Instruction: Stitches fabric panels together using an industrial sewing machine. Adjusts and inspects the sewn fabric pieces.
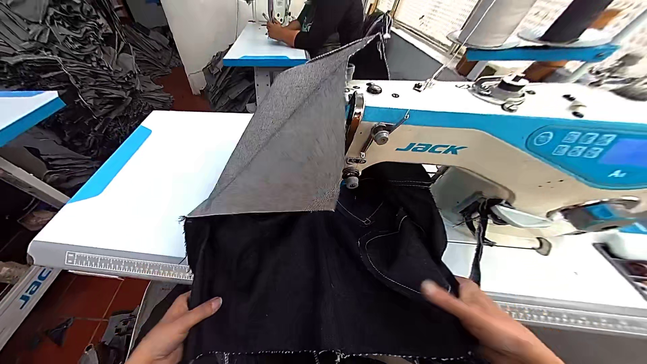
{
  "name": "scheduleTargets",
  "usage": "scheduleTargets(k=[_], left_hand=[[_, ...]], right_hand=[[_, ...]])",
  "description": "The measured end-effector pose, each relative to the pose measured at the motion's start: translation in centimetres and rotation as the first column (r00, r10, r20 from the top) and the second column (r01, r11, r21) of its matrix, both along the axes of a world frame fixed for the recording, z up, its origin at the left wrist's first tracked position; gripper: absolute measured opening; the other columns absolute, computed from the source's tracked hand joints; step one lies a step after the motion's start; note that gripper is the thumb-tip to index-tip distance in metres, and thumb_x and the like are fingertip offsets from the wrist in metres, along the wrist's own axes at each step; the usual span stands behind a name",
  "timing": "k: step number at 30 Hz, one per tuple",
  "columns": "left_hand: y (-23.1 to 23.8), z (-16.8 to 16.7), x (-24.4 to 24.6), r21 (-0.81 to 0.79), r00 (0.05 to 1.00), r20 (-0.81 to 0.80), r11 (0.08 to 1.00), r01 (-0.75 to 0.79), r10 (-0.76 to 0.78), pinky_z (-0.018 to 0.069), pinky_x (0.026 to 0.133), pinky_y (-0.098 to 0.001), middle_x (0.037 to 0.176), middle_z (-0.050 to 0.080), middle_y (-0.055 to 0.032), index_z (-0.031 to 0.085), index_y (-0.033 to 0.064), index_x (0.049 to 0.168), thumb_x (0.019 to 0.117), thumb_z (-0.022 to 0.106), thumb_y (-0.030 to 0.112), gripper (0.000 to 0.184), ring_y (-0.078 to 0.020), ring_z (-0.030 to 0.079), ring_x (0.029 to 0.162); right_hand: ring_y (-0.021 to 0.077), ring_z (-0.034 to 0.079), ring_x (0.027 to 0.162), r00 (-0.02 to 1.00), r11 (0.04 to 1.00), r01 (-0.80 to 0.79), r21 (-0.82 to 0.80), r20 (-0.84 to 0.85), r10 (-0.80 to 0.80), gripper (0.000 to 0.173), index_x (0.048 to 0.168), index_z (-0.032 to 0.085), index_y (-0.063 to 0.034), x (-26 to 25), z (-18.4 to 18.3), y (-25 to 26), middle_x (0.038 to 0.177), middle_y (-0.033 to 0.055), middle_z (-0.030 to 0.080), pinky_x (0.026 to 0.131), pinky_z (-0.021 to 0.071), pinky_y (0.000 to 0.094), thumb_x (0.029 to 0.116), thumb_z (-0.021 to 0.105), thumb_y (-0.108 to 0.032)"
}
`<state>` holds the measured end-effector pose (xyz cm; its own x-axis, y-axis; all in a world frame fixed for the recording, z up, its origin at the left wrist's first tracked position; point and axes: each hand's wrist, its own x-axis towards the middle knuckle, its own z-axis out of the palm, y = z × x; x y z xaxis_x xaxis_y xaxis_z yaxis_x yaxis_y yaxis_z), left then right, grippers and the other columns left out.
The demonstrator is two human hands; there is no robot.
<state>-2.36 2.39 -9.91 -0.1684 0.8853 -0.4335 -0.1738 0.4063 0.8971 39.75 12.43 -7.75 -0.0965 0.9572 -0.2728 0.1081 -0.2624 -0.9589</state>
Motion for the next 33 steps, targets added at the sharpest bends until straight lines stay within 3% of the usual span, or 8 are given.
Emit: scheduleTargets(k=[3,5,7,9,15,18,21,33], left_hand=[[0.9,1.1,2.9,-0.008,0.986,0.059,0.988,-0.154,0.154,0.0655,0.076,-0.036,0.091,0.077,-0.009,0.06,0.0011,0.117,0.0893,0.069,0.013,0.032,-0.0178,0.076,0.082],[0.9,2.5,2.4,0.075,0.966,-0.071,0.967,-0.243,0.248,0.0656,0.074,-0.0362,0.092,0.076,-0.01,0.06,-0.0007,0.12,0.0949,0.064,0.011,0.028,-0.0185,0.076,0.081],[0.7,3.8,1.0,0.214,0.921,-0.273,0.95,-0.226,0.28,0.0653,0.069,-0.0323,0.087,0.077,-0.006,0.066,0.0017,0.109,0.092,0.066,0.008,0.019,-0.0147,0.076,0.076],[0.7,4.7,0.0,0.246,0.849,-0.47,0.959,-0.139,0.243,0.0645,0.068,-0.03,0.083,0.076,-0.0013,0.069,0.0065,0.105,0.0886,0.07,0.014,0.018,-0.011,0.075,0.074],[2.8,5.4,-1.5,0.168,0.696,-0.7,0.984,-0.057,0.16,0.0619,0.067,-0.0373,0.08,0.074,-0.0029,0.071,0.0088,0.104,0.0922,0.073,0.019,0.016,-0.0135,0.073,0.071],[4.9,5.3,-1.8,0.114,0.581,-0.808,0.993,-0.008,0.097,0.0553,0.069,-0.0512,0.079,0.07,-0.0084,0.071,0.0059,0.105,0.0969,0.071,0.024,0.019,-0.0219,0.07,0.072],[7.8,4.9,-2.3,0.081,0.546,-0.835,0.997,0.002,0.067,0.0553,0.07,-0.0535,0.079,0.071,-0.0111,0.071,0.0047,0.107,0.0989,0.07,0.023,0.02,-0.0249,0.07,0.073],[18.5,5.0,-3.5,-0.021,0.4,-0.914,0.994,0.11,-0.063,0.0481,0.082,-0.0676,0.09,0.068,-0.0265,0.068,-0.006,0.105,0.102,0.066,0.028,0.034,-0.0447,0.067,0.091]], right_hand=[[0.0063,0.074,0.074,0.971,0.99,-0.116,0.078,0.218,0.097,0.021,0.093,0.072,-0.0153,-0.4,-0.6,0.5,0.08,-0.005,0.076,0.069,0.0628,0.0266,0.0796,0.079,-0.03],[0.0048,0.07,0.073,0.891,0.976,-0.155,0.154,0.448,0.07,0.025,0.092,0.072,-0.0154,1.3,-0.9,0.5,0.078,-0.0065,0.071,0.069,0.0586,0.0317,0.0829,0.073,-0.038],[0.0038,0.069,0.072,0.823,0.963,-0.202,0.178,0.564,0.068,0.028,0.092,0.071,-0.0155,2.8,0.0,-0.3,0.077,-0.0067,0.07,0.068,0.0583,0.0326,0.0874,0.069,-0.043],[0.0133,0.067,0.073,0.765,0.938,-0.276,0.21,0.639,0.082,0.039,0.094,0.072,-0.005,2.9,1.1,-1.2,0.077,0.0042,0.069,0.068,0.0524,0.0441,0.0915,0.066,-0.043],[0.0133,0.068,0.075,0.747,0.909,-0.331,0.252,0.659,0.09,0.041,0.1,0.071,-0.0013,2.2,1.4,-1.0,0.081,0.0081,0.07,0.07,0.0532,0.0418,0.0957,0.062,-0.041],[0.0069,0.064,0.067,0.714,0.881,-0.313,0.356,0.7,-0.029,0.048,0.095,0.071,-0.0077,1.8,0.1,0.8,0.072,0.0005,0.066,0.061,0.0501,0.0346,0.0935,0.058,-0.054],[0.0023,0.061,0.062,0.702,0.852,-0.311,0.421,0.706,-0.093,0.049,0.089,0.069,-0.0119,1.2,-0.8,3.4,0.066,-0.0052,0.061,0.056,0.0472,0.0291,0.0915,0.056,-0.059],[0.0202,0.061,0.061,0.688,0.863,-0.299,0.407,0.719,-0.101,0.035,0.087,0.066,-0.0051,-1.1,-0.4,11.4,0.064,0.004,0.058,0.057,0.0456,0.0484,0.0948,0.065,-0.04]])
